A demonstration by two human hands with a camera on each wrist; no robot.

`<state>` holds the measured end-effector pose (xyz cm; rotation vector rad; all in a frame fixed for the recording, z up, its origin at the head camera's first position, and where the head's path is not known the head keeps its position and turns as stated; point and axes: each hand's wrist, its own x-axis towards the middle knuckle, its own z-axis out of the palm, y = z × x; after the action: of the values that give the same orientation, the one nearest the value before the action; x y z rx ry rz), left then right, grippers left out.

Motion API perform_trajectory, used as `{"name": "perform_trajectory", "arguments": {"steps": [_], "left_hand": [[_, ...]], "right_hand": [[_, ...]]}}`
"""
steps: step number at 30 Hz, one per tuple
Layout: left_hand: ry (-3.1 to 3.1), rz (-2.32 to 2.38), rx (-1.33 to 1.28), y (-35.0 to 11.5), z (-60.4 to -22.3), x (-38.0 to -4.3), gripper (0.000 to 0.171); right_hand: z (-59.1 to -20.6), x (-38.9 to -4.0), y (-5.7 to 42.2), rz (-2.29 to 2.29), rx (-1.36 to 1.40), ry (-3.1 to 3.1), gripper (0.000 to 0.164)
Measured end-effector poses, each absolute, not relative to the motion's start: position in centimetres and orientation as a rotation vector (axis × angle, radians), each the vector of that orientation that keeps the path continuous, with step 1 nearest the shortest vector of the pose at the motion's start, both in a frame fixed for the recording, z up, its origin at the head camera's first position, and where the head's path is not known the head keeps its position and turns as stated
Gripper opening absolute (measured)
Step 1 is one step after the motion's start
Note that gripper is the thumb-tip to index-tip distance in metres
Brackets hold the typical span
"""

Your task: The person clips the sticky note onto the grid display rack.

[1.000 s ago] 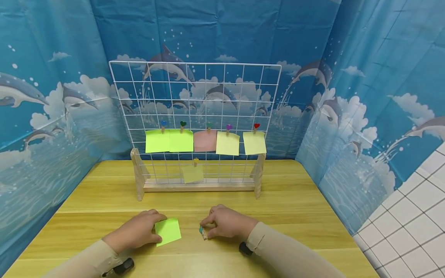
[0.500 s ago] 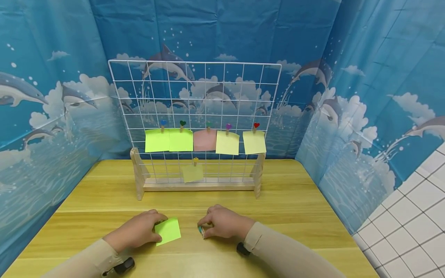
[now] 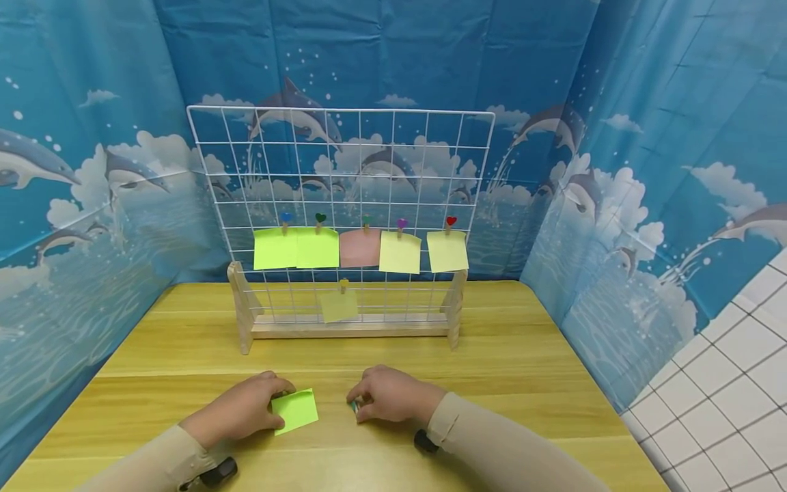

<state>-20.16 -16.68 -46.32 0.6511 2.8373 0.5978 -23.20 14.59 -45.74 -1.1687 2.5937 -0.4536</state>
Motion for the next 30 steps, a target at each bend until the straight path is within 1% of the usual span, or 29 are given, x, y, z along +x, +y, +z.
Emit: {"name": "perform_trajectory", "arguments": {"steps": [13,22,30], "left_hand": [[2.833,0.643,0.622,-16.35,-46.49,-20.05,0.049],[2.839,0.719,0.618,-16.23,-46.95,-20.46,0.039],[2.834,0.761,0.586,-16.15,-47.03,-20.62,0.03]], "right_hand": [[-45.57,-22.93,13.98,-0.574,-1.032,2.56,0.016],[-45.93,-22.78,14.08,-0.666,-0.969,2.554,0.021],[-46.13,-22.76,14.09,-0.761,-0.942,2.529,0.019]]}}
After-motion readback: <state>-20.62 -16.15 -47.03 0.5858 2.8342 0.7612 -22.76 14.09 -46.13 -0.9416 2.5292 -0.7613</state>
